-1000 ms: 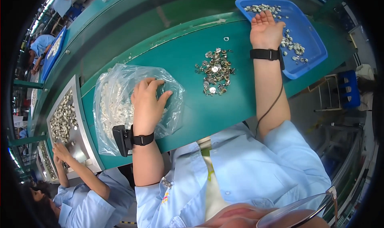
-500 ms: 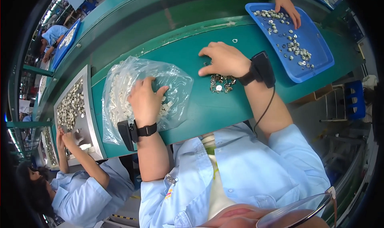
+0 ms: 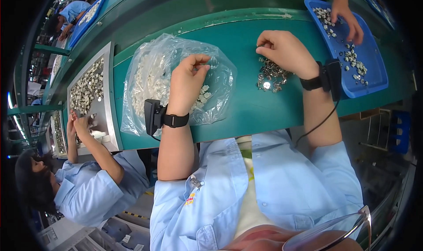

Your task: Sorting and inspecting small electronic or mechanical components at a factory workbench.

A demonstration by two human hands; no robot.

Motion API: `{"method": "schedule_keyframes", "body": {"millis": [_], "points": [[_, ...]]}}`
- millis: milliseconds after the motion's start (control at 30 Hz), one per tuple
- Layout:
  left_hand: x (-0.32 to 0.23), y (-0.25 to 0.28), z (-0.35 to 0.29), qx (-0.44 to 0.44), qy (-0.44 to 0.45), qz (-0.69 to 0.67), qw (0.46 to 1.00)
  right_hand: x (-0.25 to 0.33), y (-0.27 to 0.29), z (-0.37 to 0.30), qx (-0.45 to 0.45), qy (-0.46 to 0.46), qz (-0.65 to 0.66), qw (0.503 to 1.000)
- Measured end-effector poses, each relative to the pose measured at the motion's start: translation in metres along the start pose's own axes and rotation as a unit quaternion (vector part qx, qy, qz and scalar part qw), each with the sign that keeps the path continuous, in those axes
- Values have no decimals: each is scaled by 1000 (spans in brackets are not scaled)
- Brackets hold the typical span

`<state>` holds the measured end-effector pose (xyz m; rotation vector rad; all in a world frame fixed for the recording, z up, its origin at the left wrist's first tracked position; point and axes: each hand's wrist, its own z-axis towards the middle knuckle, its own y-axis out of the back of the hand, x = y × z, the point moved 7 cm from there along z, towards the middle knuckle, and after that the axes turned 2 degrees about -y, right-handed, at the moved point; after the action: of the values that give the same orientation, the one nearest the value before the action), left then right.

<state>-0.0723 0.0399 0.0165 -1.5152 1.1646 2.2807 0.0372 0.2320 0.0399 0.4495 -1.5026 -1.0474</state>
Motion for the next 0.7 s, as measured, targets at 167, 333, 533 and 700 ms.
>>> {"method": "schedule_keyframes", "body": {"millis": [167, 333, 533, 700], "points": [[-4, -7, -5, 49, 8, -50, 997, -6, -14, 0, 28, -9, 36, 999], [-9, -15, -5, 27, 31, -161, 986, -12, -11, 1, 38, -6, 132, 990], [-21, -32, -2, 44, 31, -302, 952, 11, -14, -4, 90, 68, 362, 925], [-35, -57, 1, 89, 68, -326, 939, 26, -22, -9, 104, 85, 482, 866]]}}
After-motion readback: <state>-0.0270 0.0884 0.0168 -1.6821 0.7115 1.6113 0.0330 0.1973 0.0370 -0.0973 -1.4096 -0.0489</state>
